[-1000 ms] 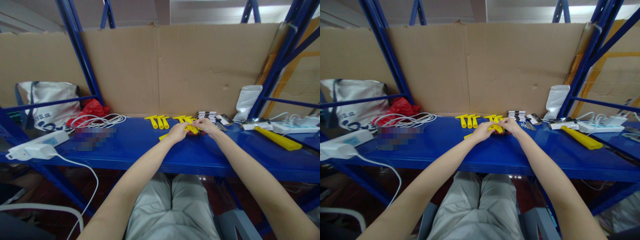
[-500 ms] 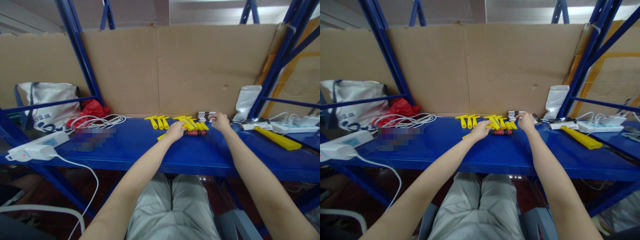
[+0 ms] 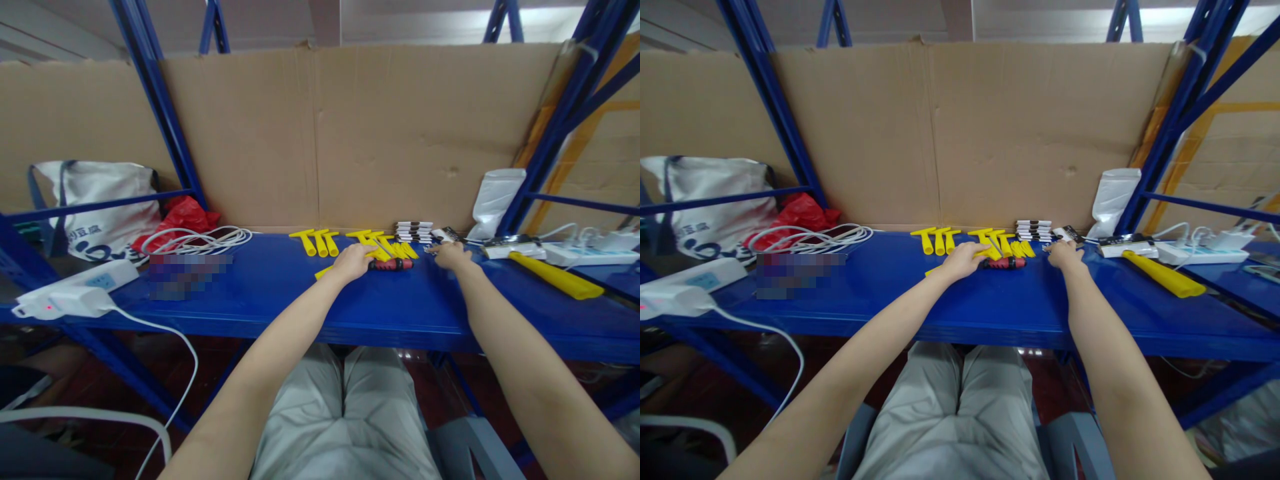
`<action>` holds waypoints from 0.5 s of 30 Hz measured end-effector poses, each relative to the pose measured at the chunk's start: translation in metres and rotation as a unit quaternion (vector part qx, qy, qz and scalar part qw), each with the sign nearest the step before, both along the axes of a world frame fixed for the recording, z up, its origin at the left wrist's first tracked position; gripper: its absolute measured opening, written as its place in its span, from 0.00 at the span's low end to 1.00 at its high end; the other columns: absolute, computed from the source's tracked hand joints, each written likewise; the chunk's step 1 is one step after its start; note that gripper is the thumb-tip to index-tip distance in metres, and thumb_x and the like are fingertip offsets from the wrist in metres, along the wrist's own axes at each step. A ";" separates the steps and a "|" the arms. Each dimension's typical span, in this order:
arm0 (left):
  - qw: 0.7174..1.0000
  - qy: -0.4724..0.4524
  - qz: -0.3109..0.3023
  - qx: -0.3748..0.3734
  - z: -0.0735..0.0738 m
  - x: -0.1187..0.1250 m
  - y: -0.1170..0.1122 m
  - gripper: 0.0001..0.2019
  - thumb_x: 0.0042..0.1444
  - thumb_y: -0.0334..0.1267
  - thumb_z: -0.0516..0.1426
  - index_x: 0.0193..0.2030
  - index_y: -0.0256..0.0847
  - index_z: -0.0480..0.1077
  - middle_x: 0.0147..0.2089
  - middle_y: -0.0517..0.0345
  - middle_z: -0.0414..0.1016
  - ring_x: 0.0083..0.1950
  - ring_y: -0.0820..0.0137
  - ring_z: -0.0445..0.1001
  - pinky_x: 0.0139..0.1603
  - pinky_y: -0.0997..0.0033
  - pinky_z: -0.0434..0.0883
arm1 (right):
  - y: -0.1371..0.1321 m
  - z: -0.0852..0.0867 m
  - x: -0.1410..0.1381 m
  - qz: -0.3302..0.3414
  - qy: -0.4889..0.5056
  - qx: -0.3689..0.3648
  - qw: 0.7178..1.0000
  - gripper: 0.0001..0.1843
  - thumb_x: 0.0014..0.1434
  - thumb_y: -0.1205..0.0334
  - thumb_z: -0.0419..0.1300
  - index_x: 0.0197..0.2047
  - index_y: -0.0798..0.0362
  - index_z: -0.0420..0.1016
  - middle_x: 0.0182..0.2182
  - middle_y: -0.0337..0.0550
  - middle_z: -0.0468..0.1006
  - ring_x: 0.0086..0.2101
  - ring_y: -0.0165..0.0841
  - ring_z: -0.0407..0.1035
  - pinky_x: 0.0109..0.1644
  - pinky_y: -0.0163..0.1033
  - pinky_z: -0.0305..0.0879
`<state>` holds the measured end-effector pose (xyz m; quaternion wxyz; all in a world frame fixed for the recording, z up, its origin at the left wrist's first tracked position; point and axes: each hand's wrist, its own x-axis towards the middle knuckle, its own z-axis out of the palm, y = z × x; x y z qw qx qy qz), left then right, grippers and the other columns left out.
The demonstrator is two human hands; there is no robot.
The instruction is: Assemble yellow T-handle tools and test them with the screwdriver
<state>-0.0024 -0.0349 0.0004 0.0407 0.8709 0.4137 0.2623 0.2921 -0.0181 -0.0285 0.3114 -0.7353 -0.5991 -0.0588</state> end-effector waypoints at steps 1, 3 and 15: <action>1.000 0.002 -0.002 0.000 0.000 0.000 0.000 0.18 0.58 0.34 0.54 0.55 0.44 0.69 0.56 0.54 0.71 0.58 0.64 0.68 0.58 0.65 0.64 | -0.002 0.003 -0.005 -0.023 -0.023 -0.030 0.999 0.16 0.50 0.61 0.59 0.42 0.51 0.79 0.50 0.60 0.68 0.55 0.55 0.54 0.54 0.66 0.49; 1.000 0.008 -0.005 0.002 0.000 0.000 0.000 0.18 0.58 0.34 0.54 0.55 0.44 0.69 0.56 0.54 0.71 0.58 0.64 0.68 0.58 0.65 0.64 | -0.007 0.009 -0.016 -0.061 -0.071 -0.097 0.991 0.19 0.52 0.62 0.56 0.47 0.48 0.77 0.54 0.57 0.66 0.56 0.54 0.53 0.55 0.66 0.49; 0.999 0.023 -0.019 0.026 -0.001 0.000 -0.005 0.18 0.58 0.34 0.53 0.55 0.42 0.69 0.55 0.52 0.72 0.57 0.64 0.69 0.57 0.65 0.65 | -0.019 0.020 -0.038 -0.076 -0.148 -0.192 0.967 0.25 0.56 0.66 0.47 0.55 0.51 0.70 0.60 0.50 0.60 0.60 0.50 0.48 0.58 0.63 0.47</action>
